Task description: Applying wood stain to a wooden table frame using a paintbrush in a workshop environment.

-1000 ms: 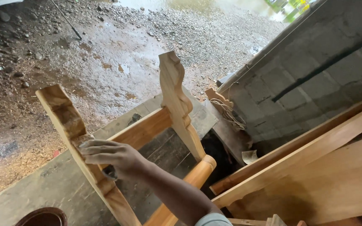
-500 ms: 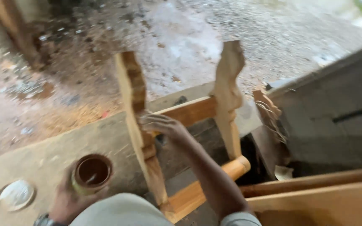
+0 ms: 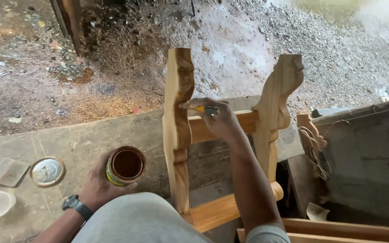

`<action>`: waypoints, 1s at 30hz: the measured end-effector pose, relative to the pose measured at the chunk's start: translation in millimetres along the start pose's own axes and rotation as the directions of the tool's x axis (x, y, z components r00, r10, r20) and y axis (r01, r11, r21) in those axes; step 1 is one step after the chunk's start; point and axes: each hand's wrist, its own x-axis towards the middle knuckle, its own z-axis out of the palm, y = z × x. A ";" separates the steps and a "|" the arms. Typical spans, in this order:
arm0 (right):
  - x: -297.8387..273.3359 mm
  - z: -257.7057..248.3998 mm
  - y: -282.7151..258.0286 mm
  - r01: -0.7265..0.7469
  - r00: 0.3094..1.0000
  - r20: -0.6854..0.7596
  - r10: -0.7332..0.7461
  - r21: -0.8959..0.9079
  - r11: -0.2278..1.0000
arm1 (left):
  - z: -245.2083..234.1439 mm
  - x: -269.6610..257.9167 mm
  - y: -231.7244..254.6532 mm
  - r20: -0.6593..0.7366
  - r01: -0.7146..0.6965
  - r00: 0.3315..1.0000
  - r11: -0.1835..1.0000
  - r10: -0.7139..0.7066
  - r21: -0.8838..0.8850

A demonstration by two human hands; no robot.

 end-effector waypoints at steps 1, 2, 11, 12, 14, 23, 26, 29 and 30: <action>-0.1 -0.4 -0.9 0.036 0.998 -0.053 -0.037 -0.027 0.999 | 0.7 -1.1 -2.1 -0.008 -0.020 1.000 0.999 0.020 0.038; 1.4 -0.7 -8.5 0.043 0.998 -0.045 -0.044 -0.024 0.999 | -0.5 0.2 -4.0 -0.017 -0.015 1.000 0.999 0.016 0.036; -9.5 44.9 -17.9 0.438 0.879 -0.219 -0.423 0.025 0.899 | 0.0 -2.0 -2.6 -0.007 0.043 0.999 0.996 -0.042 0.080; -14.6 47.6 -24.6 0.407 0.888 -0.192 -0.417 -0.092 0.909 | -0.2 -2.1 -6.5 -0.013 0.003 1.000 0.997 -0.002 0.083; -20.7 47.9 -33.9 0.376 0.896 -0.168 -0.412 -0.209 0.903 | -1.0 -2.5 -10.9 -0.022 -0.038 0.999 0.995 0.040 0.088; -5.8 43.6 -36.9 0.352 0.857 -0.340 -0.386 -0.161 0.922 | 1.5 -5.6 1.7 -0.073 0.105 0.992 0.994 -0.108 -0.038; -21.5 62.9 -19.2 0.361 0.859 -0.324 -0.397 -0.168 0.918 | -2.4 -2.0 1.2 -0.035 0.163 0.986 0.986 -0.165 -0.045; -32.0 63.4 -39.2 0.281 0.930 -0.214 -0.299 -0.109 0.953 | -2.8 -9.0 -11.0 -0.037 0.175 0.984 0.984 -0.177 -0.038; -33.5 64.7 -40.8 0.260 0.945 -0.180 -0.272 -0.087 0.962 | -2.4 -11.2 -11.2 -0.054 0.161 0.985 0.986 -0.163 -0.035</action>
